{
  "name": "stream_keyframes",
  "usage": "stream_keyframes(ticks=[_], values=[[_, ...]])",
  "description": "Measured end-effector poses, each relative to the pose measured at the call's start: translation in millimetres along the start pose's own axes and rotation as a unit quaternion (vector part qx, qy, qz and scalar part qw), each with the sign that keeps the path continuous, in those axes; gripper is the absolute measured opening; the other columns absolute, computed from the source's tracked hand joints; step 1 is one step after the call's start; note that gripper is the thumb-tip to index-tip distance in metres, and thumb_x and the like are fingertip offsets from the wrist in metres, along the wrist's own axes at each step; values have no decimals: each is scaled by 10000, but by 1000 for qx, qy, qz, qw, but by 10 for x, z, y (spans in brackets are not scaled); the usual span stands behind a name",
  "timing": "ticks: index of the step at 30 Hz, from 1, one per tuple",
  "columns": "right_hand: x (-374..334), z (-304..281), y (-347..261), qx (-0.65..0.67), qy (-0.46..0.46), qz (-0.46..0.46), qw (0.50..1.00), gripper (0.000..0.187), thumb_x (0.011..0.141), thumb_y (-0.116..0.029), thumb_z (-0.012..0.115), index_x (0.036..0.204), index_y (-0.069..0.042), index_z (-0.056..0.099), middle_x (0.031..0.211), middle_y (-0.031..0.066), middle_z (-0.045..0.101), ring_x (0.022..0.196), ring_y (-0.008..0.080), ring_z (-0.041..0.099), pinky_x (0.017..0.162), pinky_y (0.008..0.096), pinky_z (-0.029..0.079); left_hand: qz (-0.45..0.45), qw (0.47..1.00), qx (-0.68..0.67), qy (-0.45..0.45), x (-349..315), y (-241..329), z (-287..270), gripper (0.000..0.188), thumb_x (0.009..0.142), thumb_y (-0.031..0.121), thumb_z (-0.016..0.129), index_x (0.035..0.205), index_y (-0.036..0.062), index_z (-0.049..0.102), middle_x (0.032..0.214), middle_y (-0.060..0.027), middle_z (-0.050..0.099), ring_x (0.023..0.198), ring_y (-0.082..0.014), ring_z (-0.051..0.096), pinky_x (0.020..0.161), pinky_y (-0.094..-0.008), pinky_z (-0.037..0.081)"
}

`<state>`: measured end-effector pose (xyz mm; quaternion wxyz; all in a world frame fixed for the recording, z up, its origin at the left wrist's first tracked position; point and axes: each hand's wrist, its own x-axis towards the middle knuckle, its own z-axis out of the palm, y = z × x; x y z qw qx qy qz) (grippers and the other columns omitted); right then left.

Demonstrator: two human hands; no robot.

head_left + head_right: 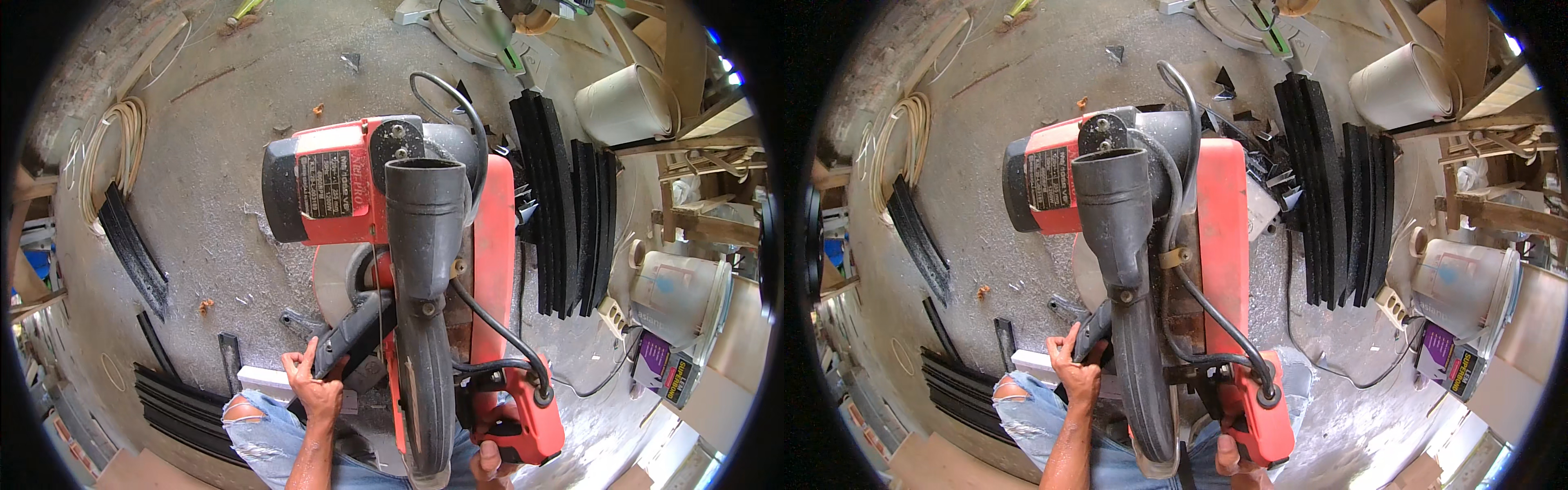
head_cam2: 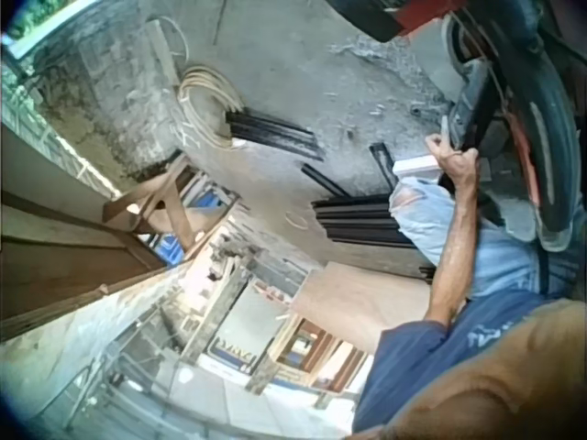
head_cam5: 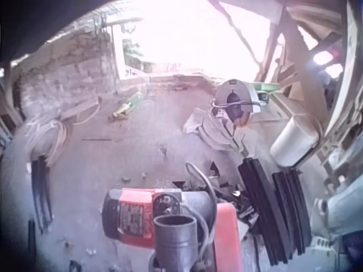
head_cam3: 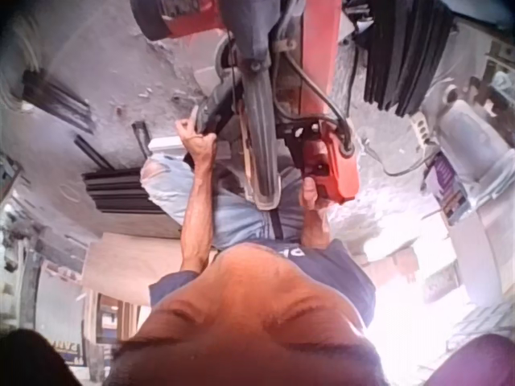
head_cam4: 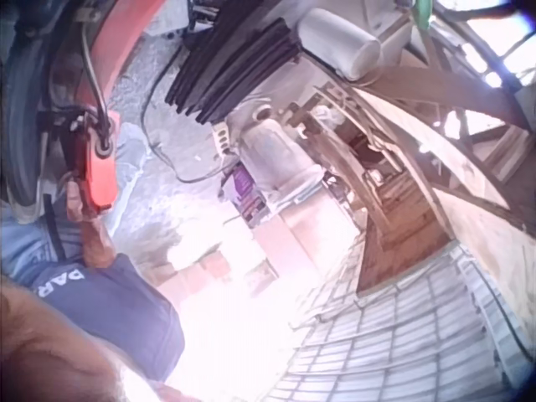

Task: The person cuts a black metal piece using a miter saw while holding the piece in place with one hand and operating the saw handle with the other.

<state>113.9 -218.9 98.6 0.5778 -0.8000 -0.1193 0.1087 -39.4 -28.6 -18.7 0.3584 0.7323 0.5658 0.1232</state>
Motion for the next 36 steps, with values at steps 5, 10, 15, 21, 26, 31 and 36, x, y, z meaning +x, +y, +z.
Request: stream_keyframes(ticks=[5, 10, 15, 21, 26, 31, 36], values=[[-10, 2, 7, 8, 0, -8, 1000, 486, 772, -391, 657, 935, 59, 570, 620, 60, 540, 475, 119, 466, 422, 243, 351, -14, 1000, -6, 1, 6, 36, -10, 620, 598, 60, 862, 1185, 21, 668, 901, -92, 383, 831, -255, 444, 780, -356, 410], [14, 20, 27, 8, 7, -21, 1000, 510, 777, -409, 652, 962, 58, 561, 628, 67, 541, 484, 123, 465, 423, 245, 352, -15, 1000, 5, 1, 19, 81, -37, 617, 605, 96, 879, 1180, 16, 670, 907, -95, 392, 827, -254, 455, 777, -357, 414], [39, -120, -121, -6, -112, 54, 992, 474, 771, -316, 625, 1071, 49, 581, 992, 132, 593, 927, 254, 527, 816, 366, 407, -33, 999, 22, -9, 24, 89, -52, 597, 639, 208, 900, 1167, 32, 682, 929, -100, 457, 855, -251, 511, 797, -342, 428], [102, -56, -210, -38, -98, 72, 992, 349, 740, -313, 621, 865, 13, 636, 959, 125, 632, 937, 285, 569, 849, 380, 438, -36, 999, 23, -6, 17, 93, -62, 607, 637, 198, 901, 1174, 24, 677, 924, -103, 460, 848, -254, 522, 786, -347, 438], [75, -38, -181, -43, -66, 70, 994, 364, 737, -332, 620, 857, 11, 629, 957, 126, 629, 919, 281, 553, 822, 372, 431, -20, 999, 45, -8, 32, 126, -71, 602, 636, 201, 899, 1169, 25, 680, 913, -109, 467, 842, -262, 528, 781, -357, 443], [122, -64, -217, -41, -96, 81, 991, 359, 729, -330, 625, 837, 12, 618, 937, 125, 623, 906, 284, 547, 804, 384, 431, -25, 999, 45, -2, 24, 111, -72, 609, 626, 205, 903, 1166, 31, 683, 908, -113, 477, 836, -270, 531, 782, -368, 444], [141, -51, -248, -36, -92, 65, 993, 328, 715, -289, 630, 826, 19, 605, 920, 131, 617, 887, 286, 548, 774, 383, 441, -11, 998, 54, 2, 32, 125, -65, 603, 628, 221, 904, 1161, 39, 688, 903, -113, 478, 822, -266, 530, 763, -368, 447]])
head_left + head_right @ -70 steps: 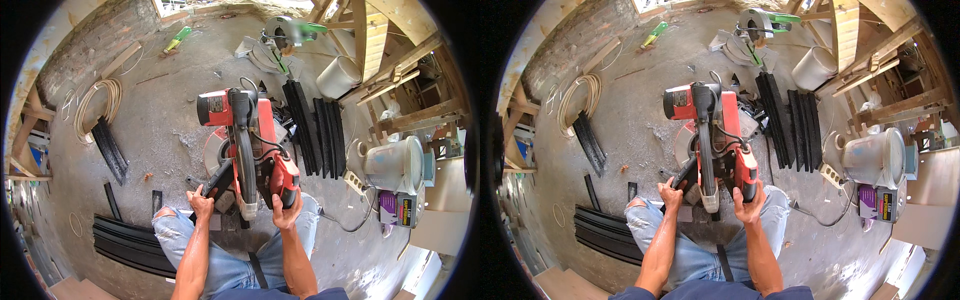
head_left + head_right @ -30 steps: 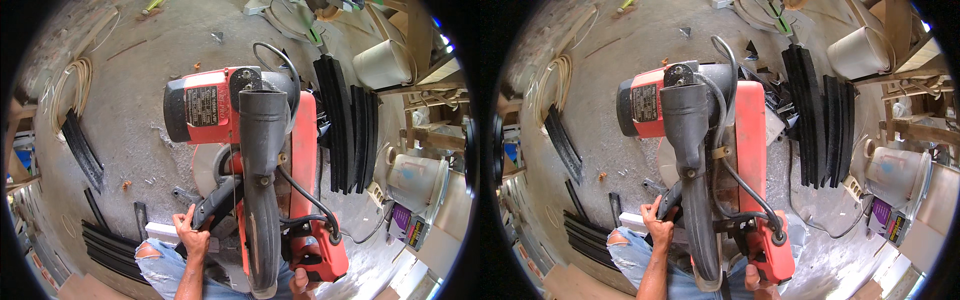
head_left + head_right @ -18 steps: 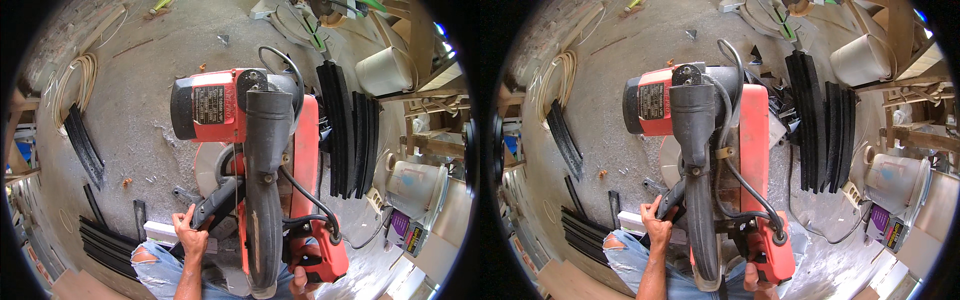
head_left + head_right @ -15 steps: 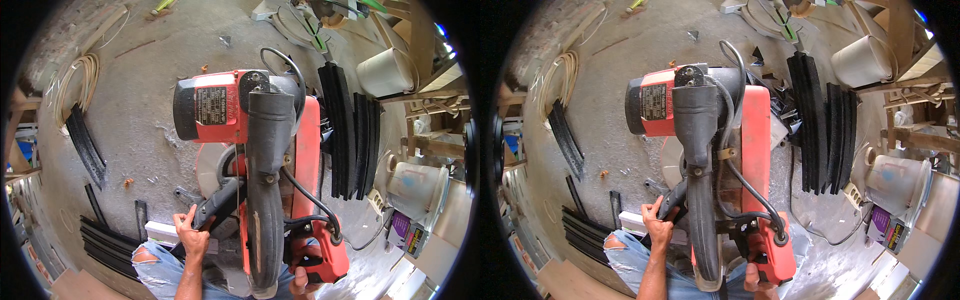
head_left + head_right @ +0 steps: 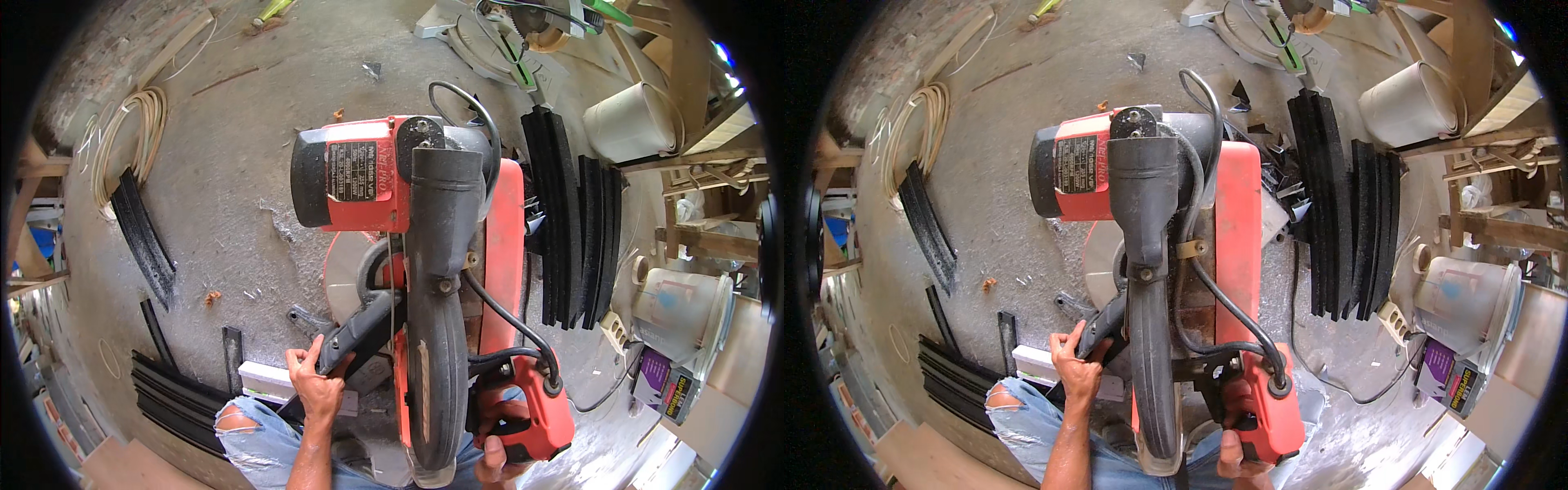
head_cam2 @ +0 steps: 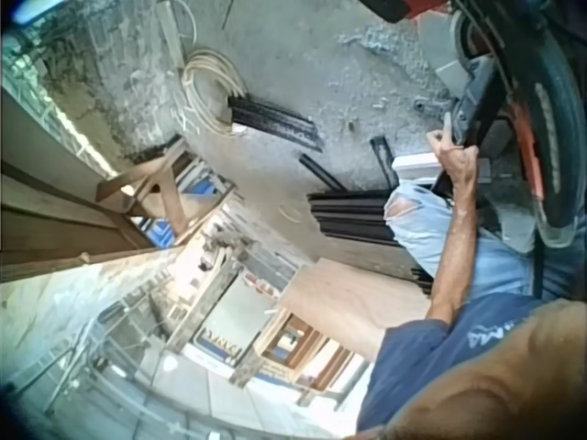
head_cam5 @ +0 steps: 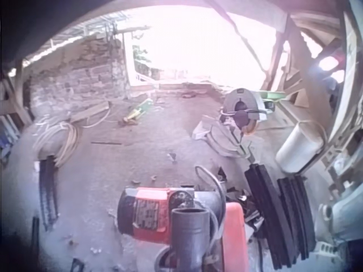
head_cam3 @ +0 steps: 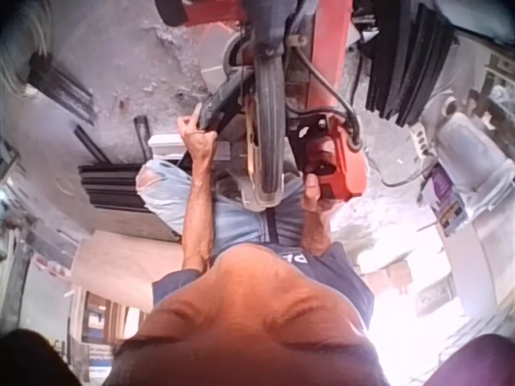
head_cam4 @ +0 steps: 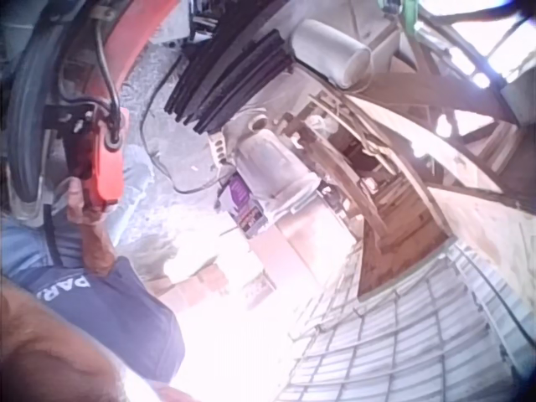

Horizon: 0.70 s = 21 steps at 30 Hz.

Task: The person cuts a black metal piece using a miter saw while holding the piece in place with one hand and operating the saw handle with the other.

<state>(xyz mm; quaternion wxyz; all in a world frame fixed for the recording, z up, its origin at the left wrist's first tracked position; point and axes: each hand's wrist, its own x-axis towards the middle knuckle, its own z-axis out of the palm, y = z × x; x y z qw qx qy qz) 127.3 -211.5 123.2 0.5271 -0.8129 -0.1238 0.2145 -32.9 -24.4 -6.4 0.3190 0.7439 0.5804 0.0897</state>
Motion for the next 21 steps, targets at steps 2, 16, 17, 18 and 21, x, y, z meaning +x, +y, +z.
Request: stream_keyframes(ticks=[2, 16, 17, 18, 21], values=[[12, 0, 23, 11, 9, -9, 1000, 320, 714, -279, 628, 829, 19, 603, 917, 131, 616, 886, 287, 548, 773, 384, 442, -5, 1000, -6, 2, -10, -18, 2, 604, 628, 223, 904, 1160, 37, 688, 904, -113, 479, 822, -266, 529, 760, -368, 445], [49, 30, 154, 37, 23, -22, 999, 327, 720, -254, 623, 885, 26, 596, 938, 135, 613, 895, 283, 553, 780, 380, 447, -4, 1000, -5, 4, -6, 8, 10, 614, 630, 239, 902, 1160, 19, 684, 896, -114, 468, 825, -268, 520, 769, -377, 436], [23, 30, 156, 38, 23, -20, 999, 328, 720, -252, 623, 889, 27, 595, 939, 135, 613, 895, 283, 553, 780, 379, 447, -2, 1000, -6, 4, -5, 12, 12, 614, 630, 242, 901, 1159, 18, 684, 896, -114, 467, 827, -270, 519, 772, -378, 435], [3, 22, 146, 39, 23, -17, 999, 329, 721, -251, 623, 894, 27, 595, 941, 136, 612, 896, 282, 553, 781, 379, 447, -1, 1000, -6, 4, -5, 15, 14, 614, 631, 245, 900, 1158, 17, 684, 895, -114, 467, 829, -271, 518, 775, -378, 433], [-41, 12, 133, 41, 22, -12, 999, 332, 722, -245, 622, 906, 29, 594, 945, 136, 612, 898, 282, 554, 782, 378, 448, 7, 1000, 3, 8, -12, -29, 28, 611, 631, 246, 899, 1155, 16, 684, 895, -116, 467, 825, -275, 517, 775, -379, 432]])
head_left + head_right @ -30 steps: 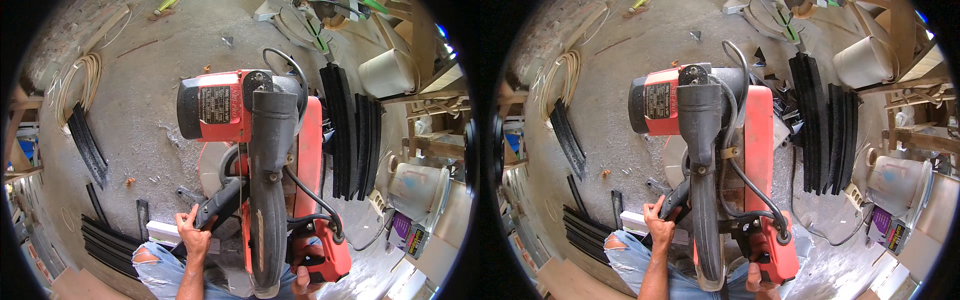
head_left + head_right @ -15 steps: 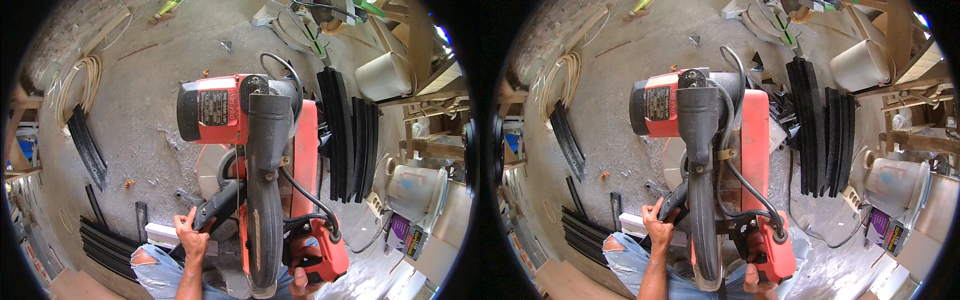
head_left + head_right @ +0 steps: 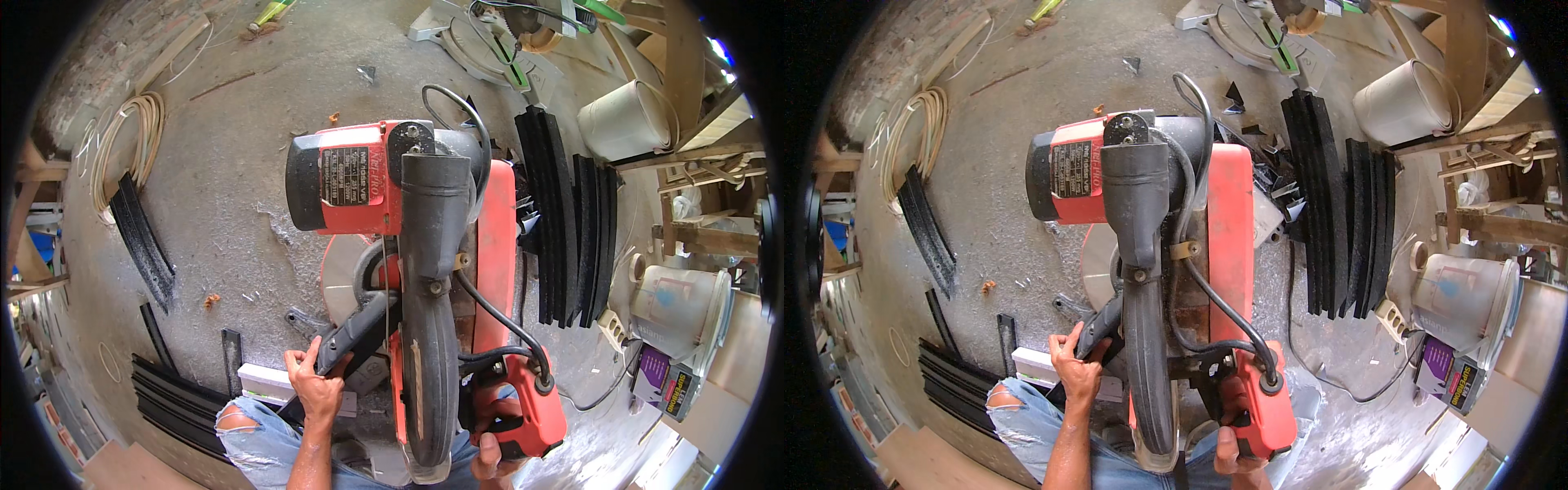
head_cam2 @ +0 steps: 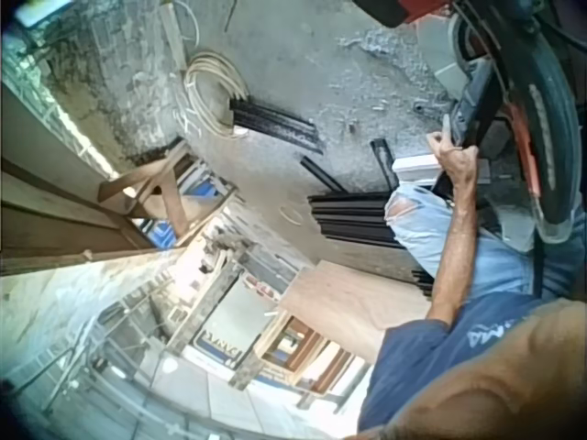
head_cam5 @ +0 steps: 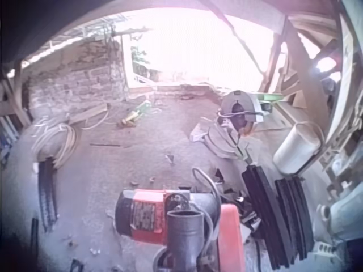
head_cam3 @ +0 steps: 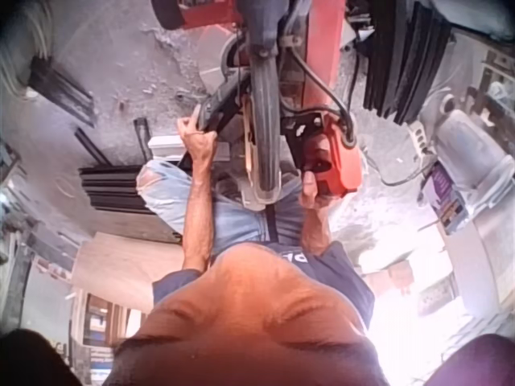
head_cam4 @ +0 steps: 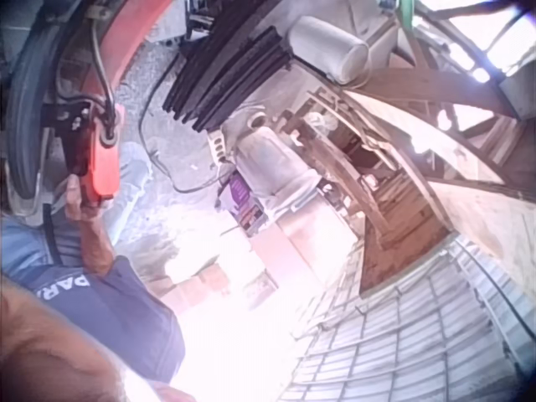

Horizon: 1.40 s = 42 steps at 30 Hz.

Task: The person cuts a black metal piece using a miter saw while holding the piece in place with one hand and operating the saw handle with the other.

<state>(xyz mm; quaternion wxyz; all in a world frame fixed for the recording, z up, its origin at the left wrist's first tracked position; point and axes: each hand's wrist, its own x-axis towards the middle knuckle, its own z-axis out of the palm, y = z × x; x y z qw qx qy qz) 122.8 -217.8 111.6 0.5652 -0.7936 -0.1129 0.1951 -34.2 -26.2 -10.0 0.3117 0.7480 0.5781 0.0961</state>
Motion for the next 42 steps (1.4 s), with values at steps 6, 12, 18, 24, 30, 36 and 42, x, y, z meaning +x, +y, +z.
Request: stream_keyframes(ticks=[6, 12, 18, 24, 30, 36, 42], values=[[-5, 13, 25, 2, 4, -2, 1000, 338, 724, -235, 620, 930, 32, 591, 955, 138, 611, 901, 280, 556, 785, 377, 450, -6, 1000, 2, -3, 4, 28, -14, 597, 632, 226, 895, 1150, 15, 686, 890, -121, 472, 824, -283, 521, 772, -384, 433], [48, 38, 50, 4, 8, -5, 1000, 347, 726, -224, 618, 954, 35, 588, 964, 140, 609, 905, 278, 558, 788, 375, 452, -16, 1000, 5, 3, 12, 78, -15, 574, 630, 214, 893, 1131, 16, 695, 877, -108, 470, 809, -276, 518, 755, -382, 432], [70, 45, 54, 6, 10, -5, 1000, 356, 729, -214, 616, 978, 38, 585, 973, 141, 608, 909, 277, 560, 791, 373, 454, -2, 1000, -4, 9, 17, 73, 3, 575, 596, 110, 858, 1129, -11, 681, 852, -110, 428, 754, -274, 487, 701, -385, 415], [42, 35, 45, 8, 12, -3, 1000, 367, 731, -203, 613, 1003, 41, 582, 982, 143, 607, 912, 275, 562, 794, 371, 456, 11, 1000, -9, 1, 17, 3, 5, 583, 591, 112, 857, 1133, -11, 680, 852, -107, 413, 747, -268, 479, 690, -377, 411], [-2, 27, 38, 10, 13, 0, 1000, 379, 733, -193, 611, 1027, 44, 579, 991, 144, 606, 916, 273, 564, 797, 370, 458, 14, 1000, -4, 6, 23, -8, 13, 594, 592, 138, 873, 1135, -6, 681, 853, -108, 410, 754, -267, 472, 694, -380, 412], [73, 65, 66, 12, 15, -7, 1000, 392, 736, -182, 609, 1051, 47, 576, 1000, 146, 604, 920, 272, 566, 800, 368, 460, 9, 1000, -10, 6, 15, 16, -1, 612, 610, 225, 907, 1143, 16, 690, 865, -91, 431, 782, -252, 485, 740, -367, 415], [143, 77, 72, 13, 13, -11, 1000, 405, 738, -172, 607, 1076, 50, 574, 1009, 147, 603, 924, 270, 568, 803, 366, 462, -4, 1000, -19, 4, 16, 35, -8, 616, 612, 219, 905, 1152, 18, 689, 866, -90, 429, 778, -249, 481, 741, -366, 412]])
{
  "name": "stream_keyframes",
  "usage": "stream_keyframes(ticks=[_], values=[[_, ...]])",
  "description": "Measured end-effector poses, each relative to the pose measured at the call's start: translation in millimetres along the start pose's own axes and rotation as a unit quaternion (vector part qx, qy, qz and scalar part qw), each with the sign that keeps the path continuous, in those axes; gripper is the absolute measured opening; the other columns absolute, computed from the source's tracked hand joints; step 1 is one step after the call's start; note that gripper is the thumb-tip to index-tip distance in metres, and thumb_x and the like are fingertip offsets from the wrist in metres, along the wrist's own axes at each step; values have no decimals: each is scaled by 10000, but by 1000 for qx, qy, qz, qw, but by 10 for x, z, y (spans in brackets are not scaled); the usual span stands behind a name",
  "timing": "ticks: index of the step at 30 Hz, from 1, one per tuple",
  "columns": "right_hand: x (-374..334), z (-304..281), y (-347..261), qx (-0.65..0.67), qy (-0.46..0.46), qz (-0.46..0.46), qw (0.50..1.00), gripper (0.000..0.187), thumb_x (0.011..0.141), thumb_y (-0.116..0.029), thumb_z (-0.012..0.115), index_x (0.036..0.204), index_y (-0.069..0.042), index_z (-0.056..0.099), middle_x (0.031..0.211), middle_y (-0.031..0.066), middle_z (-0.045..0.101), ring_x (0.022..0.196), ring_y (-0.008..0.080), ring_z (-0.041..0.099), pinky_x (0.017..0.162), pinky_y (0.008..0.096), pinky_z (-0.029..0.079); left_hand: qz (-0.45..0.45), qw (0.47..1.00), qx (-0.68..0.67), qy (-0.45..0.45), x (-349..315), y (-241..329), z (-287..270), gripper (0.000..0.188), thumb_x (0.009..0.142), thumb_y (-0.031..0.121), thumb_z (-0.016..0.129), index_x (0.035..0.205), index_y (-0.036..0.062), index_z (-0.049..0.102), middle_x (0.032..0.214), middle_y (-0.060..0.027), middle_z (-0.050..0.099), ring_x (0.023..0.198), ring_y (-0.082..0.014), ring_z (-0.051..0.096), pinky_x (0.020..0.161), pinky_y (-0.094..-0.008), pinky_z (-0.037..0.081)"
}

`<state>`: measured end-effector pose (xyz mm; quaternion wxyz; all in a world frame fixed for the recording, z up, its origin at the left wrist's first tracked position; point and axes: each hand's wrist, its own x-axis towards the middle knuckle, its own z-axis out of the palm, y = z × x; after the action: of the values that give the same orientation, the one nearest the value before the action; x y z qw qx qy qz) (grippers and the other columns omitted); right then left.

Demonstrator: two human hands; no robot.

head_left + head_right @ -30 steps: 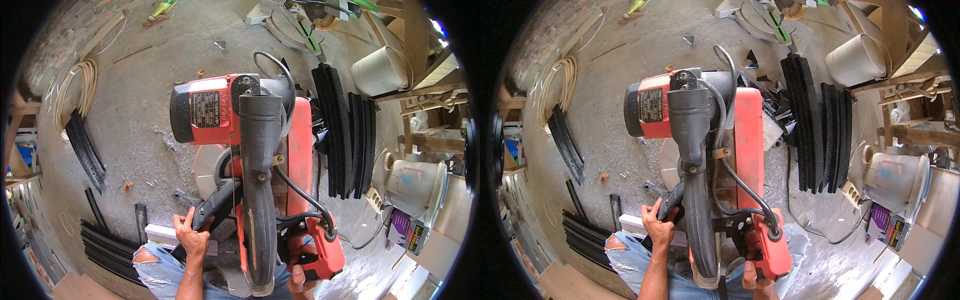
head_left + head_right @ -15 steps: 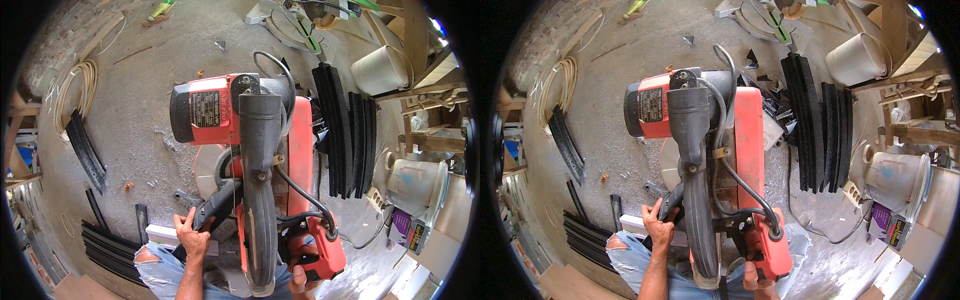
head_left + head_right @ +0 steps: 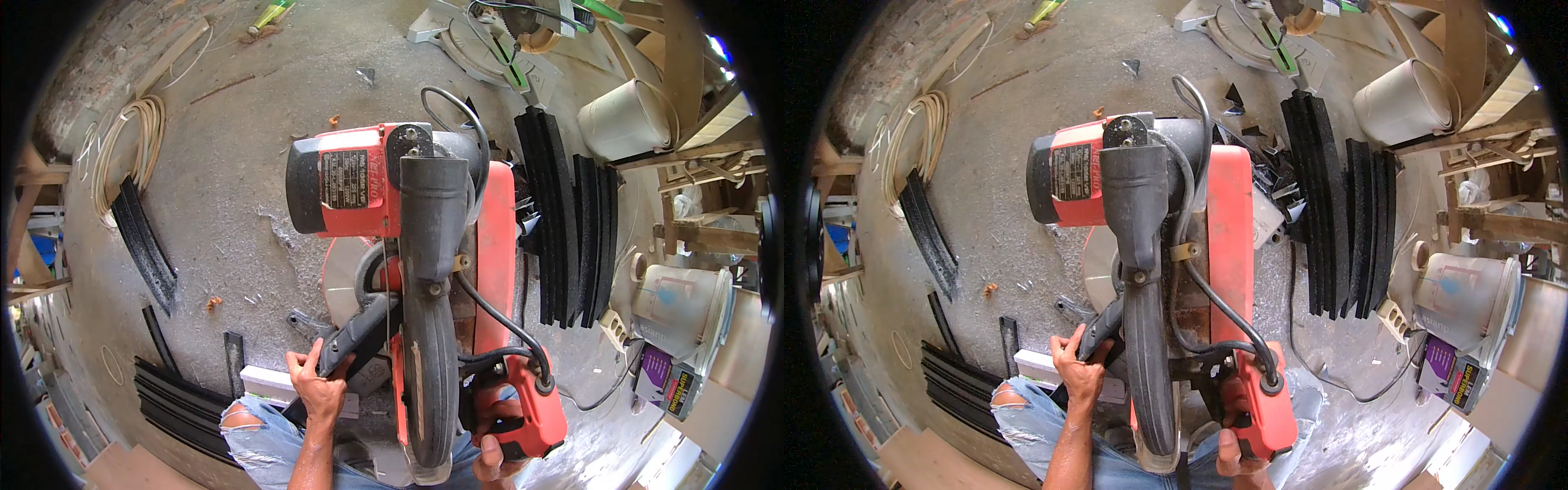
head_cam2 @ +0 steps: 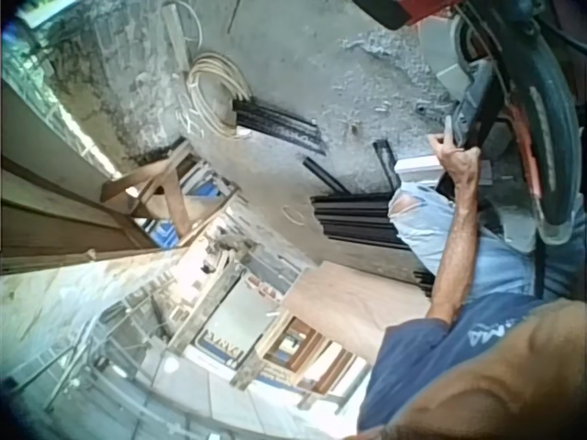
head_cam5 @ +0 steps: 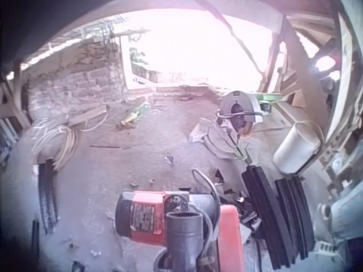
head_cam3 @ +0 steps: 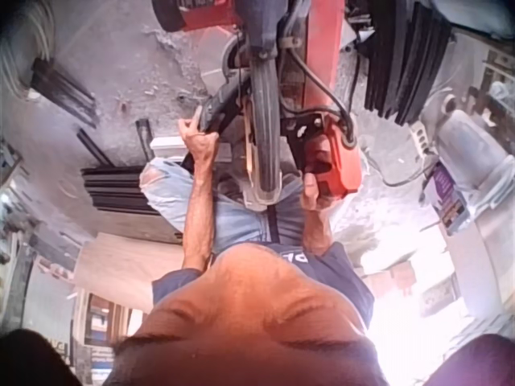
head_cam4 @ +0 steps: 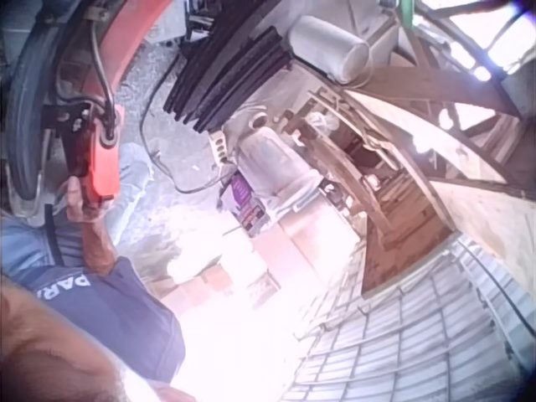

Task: The person cuts a black metal piece using a miter saw while holding the piece in place with one hand and operating the saw handle with the other.

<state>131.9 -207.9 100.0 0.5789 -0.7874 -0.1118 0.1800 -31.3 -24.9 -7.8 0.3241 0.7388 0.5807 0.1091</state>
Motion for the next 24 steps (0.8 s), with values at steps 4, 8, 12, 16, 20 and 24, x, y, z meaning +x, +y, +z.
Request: stream_keyframes(ticks=[4, 8, 12, 16, 20, 24], values=[[-31, -5, -12, 1, 1, 1, 1000, 415, 740, -165, 606, 1092, 52, 572, 1015, 148, 602, 926, 269, 569, 805, 365, 463, 1, 1000, -7, 2, 2, -4, 12, 616, 613, 224, 906, 1151, 17, 688, 866, -90, 428, 778, -252, 480, 740, -365, 411], [-55, -2, -13, 3, 1, 3, 1000, 425, 741, -158, 605, 1108, 54, 570, 1021, 149, 602, 928, 268, 570, 807, 364, 464, 31, 999, 5, 10, 4, -39, 16, 626, 603, 220, 914, 1137, -3, 677, 869, -112, 422, 766, -265, 480, 704, -386, 418], [-63, -2, -18, 6, 1, 4, 1000, 435, 743, -151, 603, 1124, 56, 568, 1028, 150, 601, 931, 267, 572, 809, 363, 466, 39, 999, -1, 12, 5, -62, 3, 607, 599, 177, 903, 1134, -3, 678, 866, -114, 417, 761, -266, 476, 698, -384, 412], [-182, -40, -52, 18, 5, 25, 1000, 446, 744, -144, 602, 1140, 58, 566, 1034, 151, 600, 933, 265, 573, 811, 361, 467, 33, 999, -9, 5, 8, -43, 30, 596, 598, 144, 890, 1133, -8, 676, 865, -114, 412, 760, -266, 473, 696, -385, 409], [-277, -48, -73, 49, 9, 50, 998, 457, 746, -137, 600, 1156, 60, 564, 1040, 153, 599, 936, 264, 574, 813, 360, 468, 13, 1000, -6, 1, -2, -41, 25, 580, 611, 188, 898, 1119, 1, 691, 862, -95, 417, 795, -263, 476, 746, -362, 404], [-198, -4, 46, -9, 70, -52, 996, 421, 747, -228, 615, 1048, 65, 588, 688, 66, 582, 579, 135, 530, 543, 267, 426, -13, 1000, 18, -4, 0, 64, -29, 544, 599, 163, 877, 1083, -10, 699, 868, -109, 449, 811, -282, 493, 746, -379, 411]])
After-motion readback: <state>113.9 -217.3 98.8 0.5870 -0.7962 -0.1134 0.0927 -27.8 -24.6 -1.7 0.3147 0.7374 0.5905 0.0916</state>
